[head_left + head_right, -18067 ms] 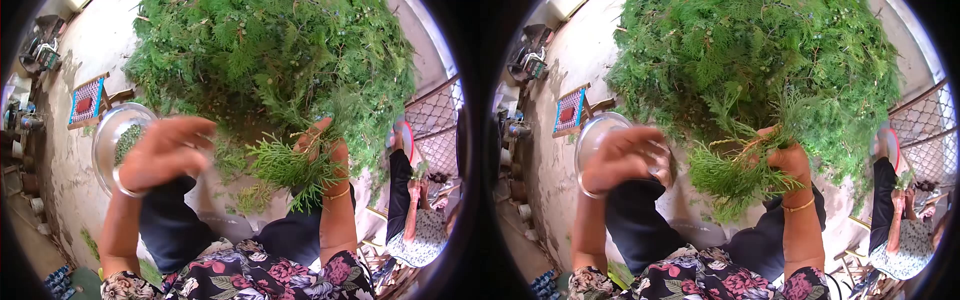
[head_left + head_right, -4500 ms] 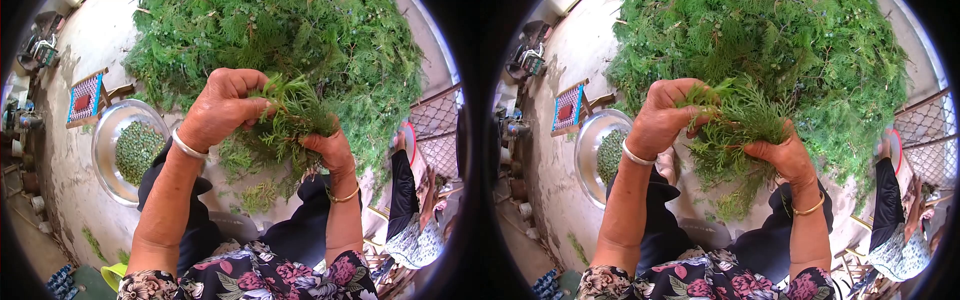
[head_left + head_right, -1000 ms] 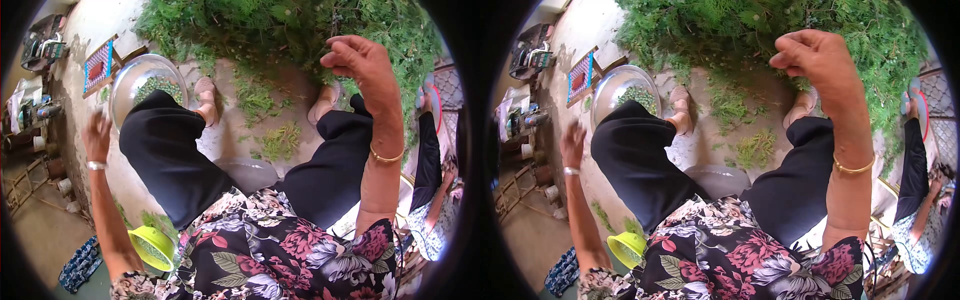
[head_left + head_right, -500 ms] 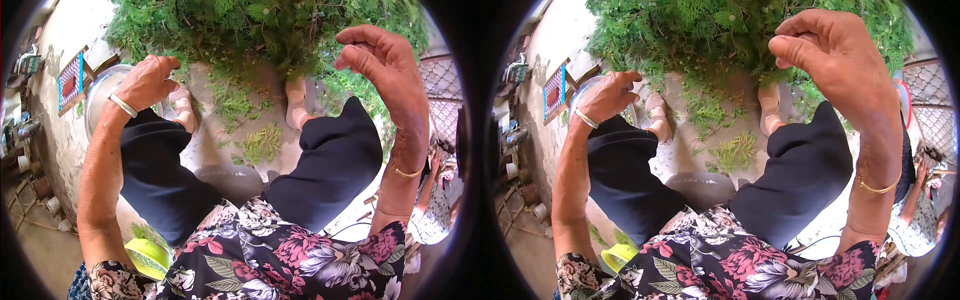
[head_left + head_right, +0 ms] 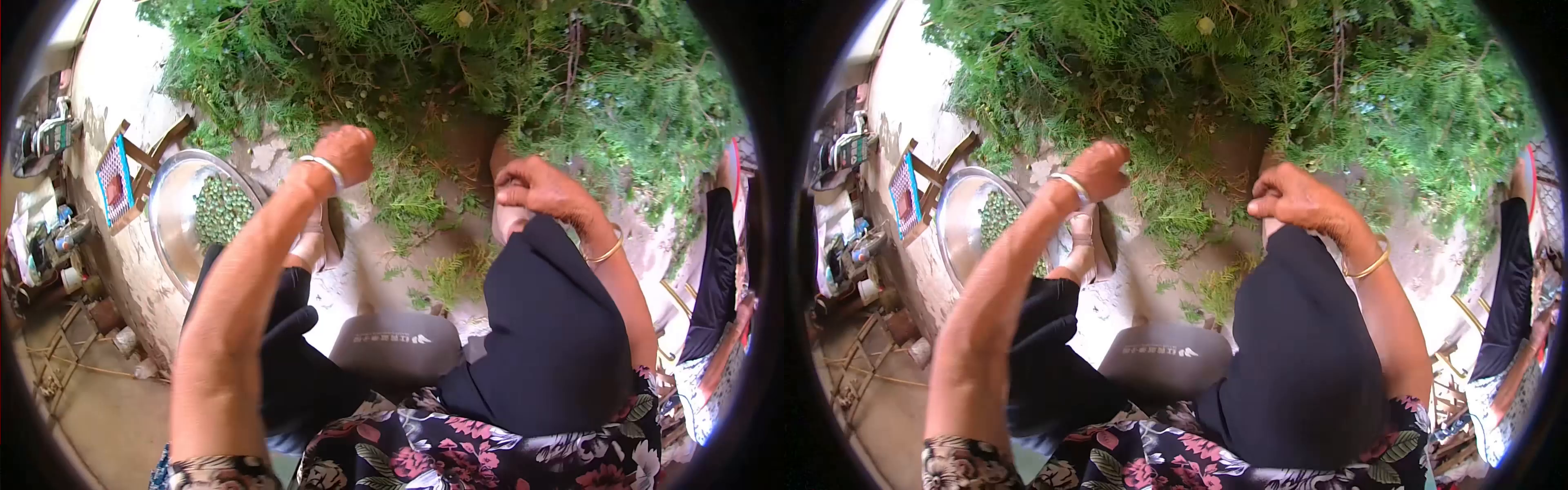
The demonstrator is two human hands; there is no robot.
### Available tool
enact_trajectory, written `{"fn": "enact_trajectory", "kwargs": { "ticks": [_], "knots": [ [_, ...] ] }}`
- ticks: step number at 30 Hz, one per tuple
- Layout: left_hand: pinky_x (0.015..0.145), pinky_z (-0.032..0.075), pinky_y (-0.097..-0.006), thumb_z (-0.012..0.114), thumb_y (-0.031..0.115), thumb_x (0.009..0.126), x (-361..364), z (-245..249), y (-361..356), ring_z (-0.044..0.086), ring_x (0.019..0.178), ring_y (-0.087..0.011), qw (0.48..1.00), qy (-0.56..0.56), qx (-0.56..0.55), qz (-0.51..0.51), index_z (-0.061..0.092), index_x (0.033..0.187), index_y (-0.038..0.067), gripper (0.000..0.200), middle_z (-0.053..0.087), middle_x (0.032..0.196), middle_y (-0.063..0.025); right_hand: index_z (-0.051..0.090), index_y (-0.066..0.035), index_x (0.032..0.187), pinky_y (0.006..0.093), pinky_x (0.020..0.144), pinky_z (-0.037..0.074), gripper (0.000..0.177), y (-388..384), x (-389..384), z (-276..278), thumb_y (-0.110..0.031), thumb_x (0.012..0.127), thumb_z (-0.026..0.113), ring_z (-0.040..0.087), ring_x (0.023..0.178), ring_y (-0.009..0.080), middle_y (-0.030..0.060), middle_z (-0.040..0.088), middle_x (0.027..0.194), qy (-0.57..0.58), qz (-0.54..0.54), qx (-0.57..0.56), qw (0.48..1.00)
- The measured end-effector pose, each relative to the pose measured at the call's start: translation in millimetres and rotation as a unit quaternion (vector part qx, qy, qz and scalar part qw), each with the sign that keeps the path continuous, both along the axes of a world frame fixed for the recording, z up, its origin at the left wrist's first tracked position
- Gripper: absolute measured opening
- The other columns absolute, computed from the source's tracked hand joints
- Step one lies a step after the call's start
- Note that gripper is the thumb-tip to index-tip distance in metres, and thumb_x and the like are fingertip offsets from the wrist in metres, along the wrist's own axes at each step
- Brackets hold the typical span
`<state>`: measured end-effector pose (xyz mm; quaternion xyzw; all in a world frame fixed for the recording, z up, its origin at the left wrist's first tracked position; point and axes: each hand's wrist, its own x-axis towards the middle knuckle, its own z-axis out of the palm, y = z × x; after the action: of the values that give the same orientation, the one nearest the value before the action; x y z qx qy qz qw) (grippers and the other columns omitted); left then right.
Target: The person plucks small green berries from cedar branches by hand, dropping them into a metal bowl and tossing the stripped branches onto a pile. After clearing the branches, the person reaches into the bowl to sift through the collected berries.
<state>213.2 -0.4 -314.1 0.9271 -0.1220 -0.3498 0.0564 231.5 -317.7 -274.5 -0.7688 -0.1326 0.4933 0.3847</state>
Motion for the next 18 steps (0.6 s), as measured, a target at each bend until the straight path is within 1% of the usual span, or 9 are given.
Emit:
{"fn": "enact_trajectory", "kwargs": {
  "ticks": [2,3,5,6,8,12,14,16,18],
  "knots": [
    [0.080,0.051,-0.0424,0.066,0.017,0.072,-3.4,-45.4,-12.5,0.061,0.093,-0.0388,0.989,0.018,-0.077,0.128,0.061,0.092,0.002,0.026,0.061,0.098,-0.0239,0.061,0.009,0.099,0.0339,0.073,0.048,0.047,-3.5,-7.4,-38.6,-0.030,0.074,0.065,0.062,0.084,0.0257,0.0183,0.065,0.090,0.020,0.009,-0.013,1.000],
    [0.078,0.051,-0.0439,0.068,0.021,0.072,-8.6,-67.3,-22.2,0.061,0.090,-0.0385,0.977,0.013,-0.089,0.192,0.058,0.092,0.001,0.030,0.062,0.094,-0.0228,0.060,0.009,0.100,0.0342,0.074,0.048,0.047,-3.9,-7.7,-51.5,-0.031,0.074,0.064,0.062,0.084,0.0268,0.0187,0.065,0.090,0.032,0.018,-0.011,0.999],
    [0.074,0.051,-0.0445,0.069,0.023,0.073,-21.8,-80.4,-55.2,0.062,0.087,-0.0366,0.956,-0.073,-0.030,0.282,0.053,0.092,0.001,0.033,0.062,0.088,-0.0214,0.060,0.008,0.101,0.0346,0.074,0.048,0.048,1.9,-7.8,-63.9,-0.032,0.074,0.064,0.062,0.084,0.0274,0.0190,0.064,0.089,0.048,0.001,-0.010,0.999],
    [0.074,0.051,-0.0445,0.069,0.023,0.073,-25.4,-92.6,-65.7,0.062,0.087,-0.0366,0.957,-0.068,-0.029,0.280,0.053,0.092,0.001,0.033,0.062,0.088,-0.0214,0.060,0.008,0.102,0.0349,0.075,0.048,0.049,3.9,-6.3,-68.4,-0.032,0.075,0.063,0.062,0.084,0.0280,0.0193,0.064,0.089,0.055,-0.012,-0.013,0.998],
    [0.072,0.049,-0.0461,0.070,0.027,0.073,-34.2,-120.6,-78.9,0.061,0.081,-0.0393,0.924,-0.128,0.033,0.358,0.055,0.092,0.001,0.036,0.062,0.080,-0.0225,0.059,0.007,0.103,0.0353,0.075,0.048,0.049,4.4,-6.3,-79.3,-0.032,0.075,0.064,0.062,0.084,0.0282,0.0195,0.064,0.090,0.067,-0.039,-0.009,0.997],
    [0.070,0.049,-0.0473,0.067,0.022,0.073,-38.7,-135.4,-82.1,0.062,0.077,-0.0389,0.926,-0.112,0.014,0.359,0.055,0.089,0.002,0.028,0.062,0.076,-0.0226,0.057,0.007,0.108,0.0352,0.076,0.048,0.050,-0.6,-8.2,-98.7,-0.030,0.076,0.064,0.062,0.085,0.0276,0.0196,0.065,0.094,0.120,-0.075,-0.024,0.990],
    [0.064,0.050,-0.0462,0.065,0.015,0.073,-49.9,-130.3,-95.0,0.062,0.070,-0.0377,0.921,-0.140,-0.096,0.349,0.055,0.090,0.003,0.022,0.061,0.069,-0.0218,0.057,0.007,0.109,0.0349,0.076,0.048,0.048,1.3,-16.2,-105.7,-0.027,0.076,0.065,0.063,0.085,0.0276,0.0196,0.065,0.094,0.129,-0.107,-0.003,0.986],
    [0.060,0.049,-0.0454,0.065,0.013,0.073,-64.3,-109.8,-116.3,0.062,0.066,-0.0366,0.923,-0.123,-0.136,0.338,0.056,0.087,0.003,0.019,0.060,0.067,-0.0213,0.056,0.006,0.111,0.0346,0.076,0.048,0.046,1.8,-21.7,-113.8,-0.024,0.077,0.065,0.063,0.085,0.0277,0.0196,0.065,0.094,0.133,-0.138,0.012,0.981],
    [0.057,0.049,-0.0446,0.065,0.011,0.074,-70.1,-96.2,-121.8,0.062,0.063,-0.0354,0.922,-0.105,-0.176,0.329,0.057,0.083,0.003,0.015,0.060,0.065,-0.0208,0.055,0.006,0.113,0.0338,0.076,0.048,0.042,3.7,-27.8,-123.9,-0.017,0.078,0.064,0.063,0.084,0.0276,0.0198,0.066,0.091,0.045,-0.190,0.057,0.979]
  ]
}}
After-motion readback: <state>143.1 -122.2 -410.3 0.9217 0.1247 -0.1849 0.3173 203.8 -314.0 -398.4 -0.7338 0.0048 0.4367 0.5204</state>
